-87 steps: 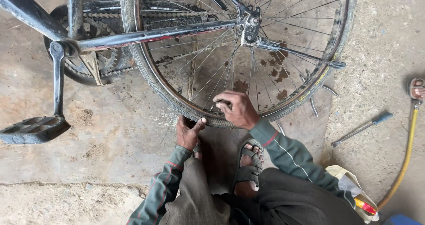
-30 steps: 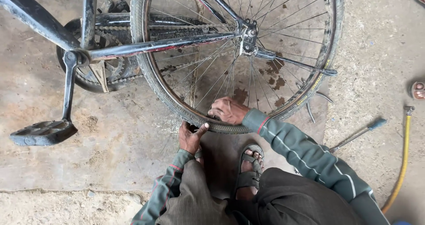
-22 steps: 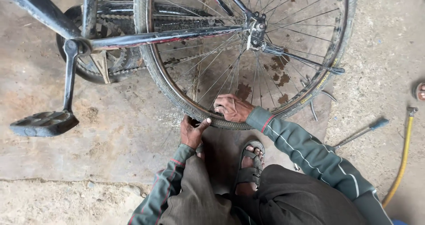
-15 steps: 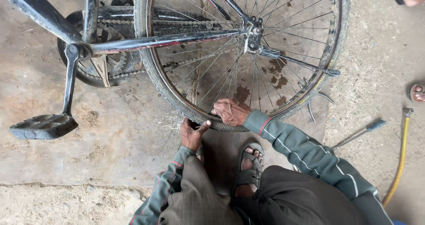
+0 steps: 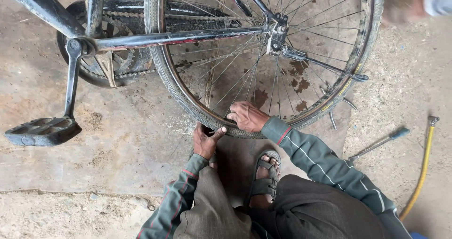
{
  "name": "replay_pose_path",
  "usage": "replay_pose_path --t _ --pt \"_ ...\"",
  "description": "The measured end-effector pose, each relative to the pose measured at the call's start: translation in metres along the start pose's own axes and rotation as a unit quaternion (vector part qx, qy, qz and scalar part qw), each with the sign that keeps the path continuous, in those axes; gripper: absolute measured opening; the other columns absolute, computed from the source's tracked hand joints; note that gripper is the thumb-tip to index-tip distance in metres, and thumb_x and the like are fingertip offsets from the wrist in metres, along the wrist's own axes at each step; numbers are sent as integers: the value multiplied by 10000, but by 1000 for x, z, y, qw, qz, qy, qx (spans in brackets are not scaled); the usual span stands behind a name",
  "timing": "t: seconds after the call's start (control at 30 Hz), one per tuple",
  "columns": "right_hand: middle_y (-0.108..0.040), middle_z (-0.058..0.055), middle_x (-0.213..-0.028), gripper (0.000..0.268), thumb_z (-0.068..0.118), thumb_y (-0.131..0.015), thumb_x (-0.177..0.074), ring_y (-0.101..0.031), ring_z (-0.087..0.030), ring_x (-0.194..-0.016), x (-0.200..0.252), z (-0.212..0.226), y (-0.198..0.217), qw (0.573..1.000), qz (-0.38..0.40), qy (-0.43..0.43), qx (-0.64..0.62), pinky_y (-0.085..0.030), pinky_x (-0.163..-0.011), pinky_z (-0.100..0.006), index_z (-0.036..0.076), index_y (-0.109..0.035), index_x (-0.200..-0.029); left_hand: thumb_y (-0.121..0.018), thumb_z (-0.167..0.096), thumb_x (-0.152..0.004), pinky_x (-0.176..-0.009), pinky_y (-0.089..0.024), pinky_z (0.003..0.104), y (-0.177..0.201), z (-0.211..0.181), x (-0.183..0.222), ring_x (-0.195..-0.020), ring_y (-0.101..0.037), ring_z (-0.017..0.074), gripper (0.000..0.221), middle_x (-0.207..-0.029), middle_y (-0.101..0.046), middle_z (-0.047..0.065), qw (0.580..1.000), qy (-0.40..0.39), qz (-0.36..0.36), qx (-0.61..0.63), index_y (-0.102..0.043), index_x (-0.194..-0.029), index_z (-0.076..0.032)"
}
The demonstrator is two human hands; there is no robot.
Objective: Checking the inner tube and reassembling a bicycle wheel and tire.
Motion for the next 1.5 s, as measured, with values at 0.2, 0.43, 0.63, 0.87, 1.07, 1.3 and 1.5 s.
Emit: replay_pose_path --t 0.2,0.43,0.63,0.87,1.07,1.3,1.5 --pt "-605 -203 -854 248 168 -641 -939 -644 -386 -827 2 2 5 999 -5 27 -43 -505 -757 -491 -57 -610 -839 -883 -320 -773 -875 -605 382 -1 4 -1 -1002 -743 262 627 -1095 -745 175 1000 -9 9 -6 -597 -1186 55" --pt "-586 -145 -833 326 229 -620 -993 -634 -285 -755 4 16 25 996 75 -36 19 -535 -719 -434 -39 -608 -809 -889 -347 -769 -872 -618 388 -2 10 -1 -980 -756 276 652 -1050 -748 179 998 11 9 -57 -578 -1174 59" --pt "-582 -165 -824 288 192 -640 -968 -628 -318 -777 3 8 11 999 34 -18 -22 -499 -747 -477 -44 -590 -810 -876 -328 -774 -889 -622 394 -4 3 0 -1004 -754 277 635 -1080 -745 185 1000 -8 22 -1 -583 -1181 61" --pt "-587 -181 -866 279 183 -649 -956 -629 -341 -804 7 2 9 999 25 -21 -41 -499 -757 -482 -37 -569 -805 -887 -317 -772 -907 -602 400 -6 2 2 -1022 -750 281 626 -1094 -755 193 1000 0 23 -18 -604 -1180 63" --pt "-589 -197 -871 241 160 -656 -946 -628 -364 -820 5 -2 5 999 11 6 -47 -496 -765 -498 -37 -568 -839 -886 -300 -773 -911 -592 399 -6 8 1 -1031 -741 275 610 -1111 -750 190 1000 -16 18 -17 -610 -1183 57" --pt "-596 -208 -888 164 99 -650 -914 -620 -371 -854 5 -6 0 998 3 33 -48 -489 -792 -497 -41 -577 -869 -890 -281 -768 -888 -606 396 -5 11 2 -1007 -738 274 608 -1100 -737 173 1000 -16 13 8 -590 -1180 52" --pt "-650 -179 -934 210 -45 -598 -755 -651 -327 -916 9 -1 -1 995 2 26 -95 -526 -825 -449 -27 -633 -961 -892 -268 -773 -873 -609 384 -4 9 0 -971 -748 259 564 -1060 -747 172 1000 -13 11 -7 -605 -1148 41"
Point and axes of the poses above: each hand's wrist, its own x-axis away from the middle knuckle, its own y-axis out of the back of the hand, z = x × y, the point moved 5 cm from there along -x, towards the middle knuckle
